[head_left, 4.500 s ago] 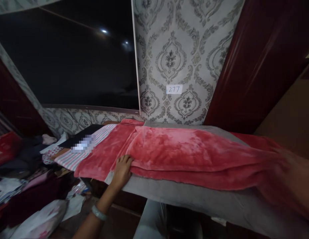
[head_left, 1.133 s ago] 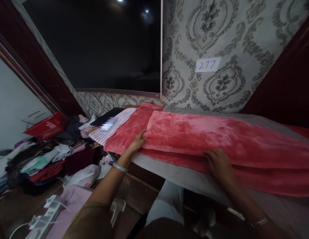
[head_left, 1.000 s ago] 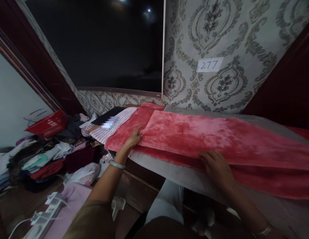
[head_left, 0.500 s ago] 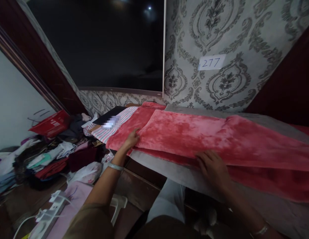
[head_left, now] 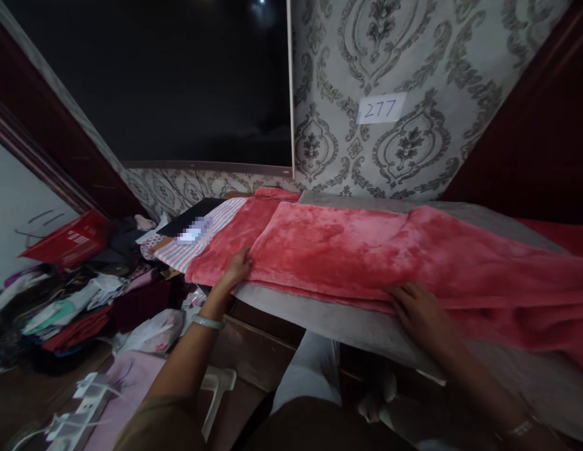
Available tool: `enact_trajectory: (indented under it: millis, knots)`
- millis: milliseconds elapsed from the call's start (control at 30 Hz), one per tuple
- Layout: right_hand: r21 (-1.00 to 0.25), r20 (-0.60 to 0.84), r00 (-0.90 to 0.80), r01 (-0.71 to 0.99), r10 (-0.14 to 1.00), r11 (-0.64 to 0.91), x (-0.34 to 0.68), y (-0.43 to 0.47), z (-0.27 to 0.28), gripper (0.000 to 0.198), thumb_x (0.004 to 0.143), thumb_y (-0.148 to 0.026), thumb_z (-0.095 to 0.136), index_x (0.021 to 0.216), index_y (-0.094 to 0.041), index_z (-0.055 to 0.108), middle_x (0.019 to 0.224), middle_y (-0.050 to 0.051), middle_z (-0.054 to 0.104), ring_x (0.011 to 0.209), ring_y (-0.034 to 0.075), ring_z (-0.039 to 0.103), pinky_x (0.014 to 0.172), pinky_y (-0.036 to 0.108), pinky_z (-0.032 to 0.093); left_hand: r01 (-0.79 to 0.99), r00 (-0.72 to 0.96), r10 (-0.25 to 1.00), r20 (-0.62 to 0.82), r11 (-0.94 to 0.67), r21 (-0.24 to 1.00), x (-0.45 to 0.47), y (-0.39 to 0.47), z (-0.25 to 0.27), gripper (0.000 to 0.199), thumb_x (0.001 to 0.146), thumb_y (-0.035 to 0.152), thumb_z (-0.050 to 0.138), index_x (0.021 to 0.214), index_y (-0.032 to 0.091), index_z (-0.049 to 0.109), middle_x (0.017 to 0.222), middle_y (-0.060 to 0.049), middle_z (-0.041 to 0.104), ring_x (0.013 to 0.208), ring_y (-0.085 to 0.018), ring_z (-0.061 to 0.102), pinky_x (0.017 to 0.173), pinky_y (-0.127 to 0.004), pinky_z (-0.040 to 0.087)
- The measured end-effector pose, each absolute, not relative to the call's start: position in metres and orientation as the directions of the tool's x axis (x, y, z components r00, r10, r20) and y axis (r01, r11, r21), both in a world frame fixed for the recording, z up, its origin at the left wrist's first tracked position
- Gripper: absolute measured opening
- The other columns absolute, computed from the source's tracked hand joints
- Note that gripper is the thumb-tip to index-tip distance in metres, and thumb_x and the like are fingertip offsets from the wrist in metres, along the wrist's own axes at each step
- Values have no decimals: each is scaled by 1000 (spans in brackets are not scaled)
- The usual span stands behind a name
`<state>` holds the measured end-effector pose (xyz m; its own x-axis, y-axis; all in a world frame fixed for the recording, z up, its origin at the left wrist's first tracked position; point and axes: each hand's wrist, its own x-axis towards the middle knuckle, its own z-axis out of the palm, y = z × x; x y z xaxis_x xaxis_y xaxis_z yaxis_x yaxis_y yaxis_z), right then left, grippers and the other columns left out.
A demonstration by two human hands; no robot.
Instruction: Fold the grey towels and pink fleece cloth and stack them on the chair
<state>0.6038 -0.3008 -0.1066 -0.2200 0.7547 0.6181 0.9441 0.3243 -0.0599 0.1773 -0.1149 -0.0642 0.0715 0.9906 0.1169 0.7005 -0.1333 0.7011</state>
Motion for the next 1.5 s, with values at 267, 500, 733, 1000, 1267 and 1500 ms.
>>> enact_trajectory:
  millis: [267, 500, 733, 1000, 1267, 1500]
  knots:
    - [-143, 681, -134, 940, 720, 310, 603, -313, -105, 28, 97, -20, 46, 96, -20, 73, 89, 9, 69, 82, 23, 61, 75, 38, 52, 664, 94, 990, 101, -138, 735, 173, -113, -61, 51, 74, 22, 52, 124, 12, 62, 80, -3, 67, 80, -21, 64, 69, -29, 52]
    - [-222, 685, -103, 913, 722, 341, 602, -321, -112, 26, 98, -22, 48, 99, -21, 74, 91, 8, 70, 84, 22, 63, 75, 37, 54, 756, 34, 994, 108, -96, 648, 179, -114, -59, 46, 76, 23, 51, 119, 13, 63, 86, -5, 69, 85, -23, 66, 74, -32, 51]
    - [-244, 604, -78, 929, 793, 277, 604, -327, -115, 24, 97, -24, 49, 103, -19, 72, 100, 10, 69, 93, 24, 64, 84, 41, 53, 700, 39, 997, 70, -78, 710, 181, -118, -56, 41, 76, 30, 52, 113, 15, 62, 77, -2, 66, 76, -21, 65, 62, -28, 47]
    - [-35, 458, -178, 975, 871, 217, 620, -335, -105, 47, 84, -9, 49, 128, -15, 64, 115, 14, 67, 105, 26, 60, 87, 41, 52, 876, 42, 999, 34, -53, 479, 181, -120, -44, 27, 72, 46, 64, 78, 20, 60, 70, -6, 65, 72, -26, 65, 61, -31, 43]
    - [124, 497, -174, 984, 850, 129, 623, -320, -111, 51, 81, 0, 45, 124, -18, 65, 120, 12, 68, 104, 25, 60, 80, 37, 50, 713, 103, 990, -98, -5, 701, 177, -125, -21, 28, 69, 49, 61, 63, 23, 55, 57, 2, 53, 58, -19, 53, 53, -28, 38]
    - [87, 582, -21, 996, 813, -37, 650, -313, -111, 52, 72, 2, 47, 115, -17, 69, 100, 11, 71, 89, 26, 63, 72, 36, 51, 623, 41, 989, 145, -139, 770, 193, -121, 17, 20, 67, 30, 65, 54, 20, 53, 53, 4, 50, 57, -15, 52, 52, -25, 40]
